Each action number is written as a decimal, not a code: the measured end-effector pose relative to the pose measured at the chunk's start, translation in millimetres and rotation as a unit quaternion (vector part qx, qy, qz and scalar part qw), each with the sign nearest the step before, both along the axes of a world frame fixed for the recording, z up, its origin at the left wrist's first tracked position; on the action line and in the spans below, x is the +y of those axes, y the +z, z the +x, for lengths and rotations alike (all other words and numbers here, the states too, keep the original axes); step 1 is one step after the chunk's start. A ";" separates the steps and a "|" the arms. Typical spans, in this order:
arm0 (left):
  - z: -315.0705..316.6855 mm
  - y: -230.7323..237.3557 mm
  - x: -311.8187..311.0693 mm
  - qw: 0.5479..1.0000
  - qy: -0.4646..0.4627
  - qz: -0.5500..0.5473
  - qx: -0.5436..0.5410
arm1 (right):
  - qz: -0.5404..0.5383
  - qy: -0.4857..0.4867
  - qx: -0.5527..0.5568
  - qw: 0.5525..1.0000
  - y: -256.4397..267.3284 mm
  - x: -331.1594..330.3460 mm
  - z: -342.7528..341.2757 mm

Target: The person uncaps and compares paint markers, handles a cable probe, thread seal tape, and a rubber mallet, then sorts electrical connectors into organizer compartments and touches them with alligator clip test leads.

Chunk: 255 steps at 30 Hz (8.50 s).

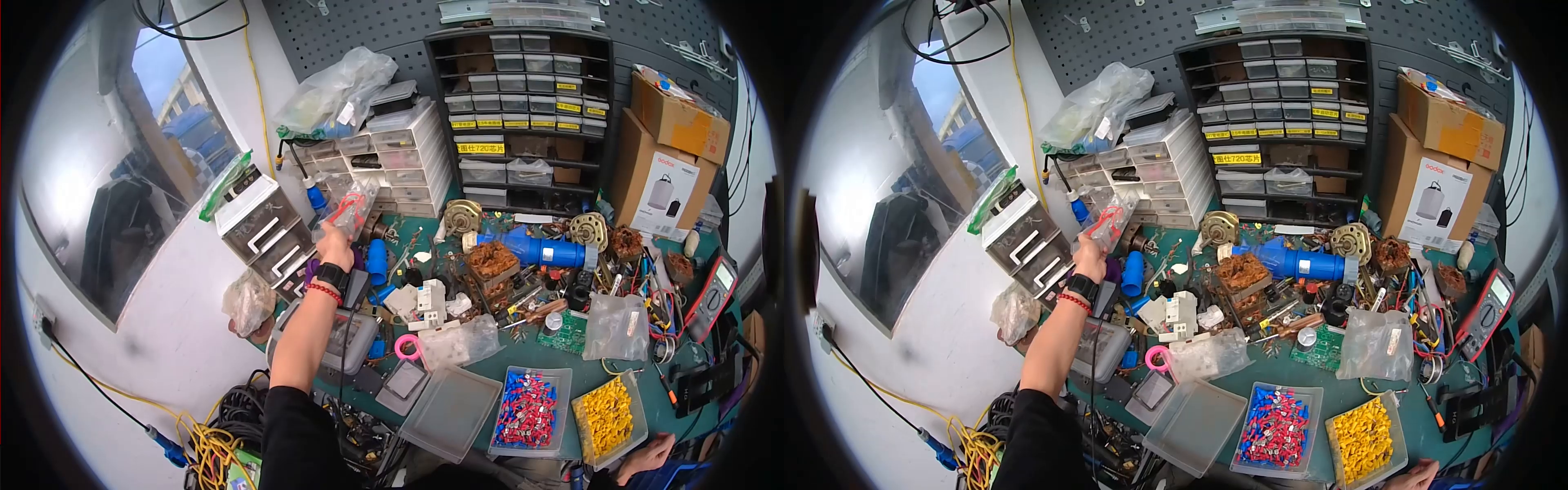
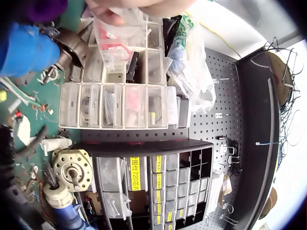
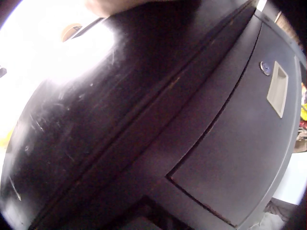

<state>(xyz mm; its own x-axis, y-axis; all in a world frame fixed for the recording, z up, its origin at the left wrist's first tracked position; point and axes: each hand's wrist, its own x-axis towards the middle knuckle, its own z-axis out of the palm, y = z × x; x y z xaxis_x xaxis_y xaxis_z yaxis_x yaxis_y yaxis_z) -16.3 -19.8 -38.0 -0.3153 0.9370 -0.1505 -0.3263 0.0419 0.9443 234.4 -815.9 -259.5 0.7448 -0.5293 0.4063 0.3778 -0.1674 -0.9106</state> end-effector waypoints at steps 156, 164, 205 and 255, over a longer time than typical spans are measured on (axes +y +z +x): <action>-106.2 -121.8 -484.9 0.669 -0.646 0.365 -0.042 | -0.076 0.355 0.033 0.931 202.6 268.5 -221.0; -98.5 -161.4 -495.5 0.596 -0.671 0.421 -0.133 | -0.007 0.404 0.085 0.911 229.4 267.0 -245.0; -150.4 -49.7 -535.2 0.305 -0.681 0.624 0.232 | 0.017 0.385 -0.033 0.922 238.6 121.8 -325.1; -168.6 -11.0 -523.5 0.379 -0.428 0.769 0.287 | 0.260 0.592 0.019 0.763 186.1 134.8 -335.1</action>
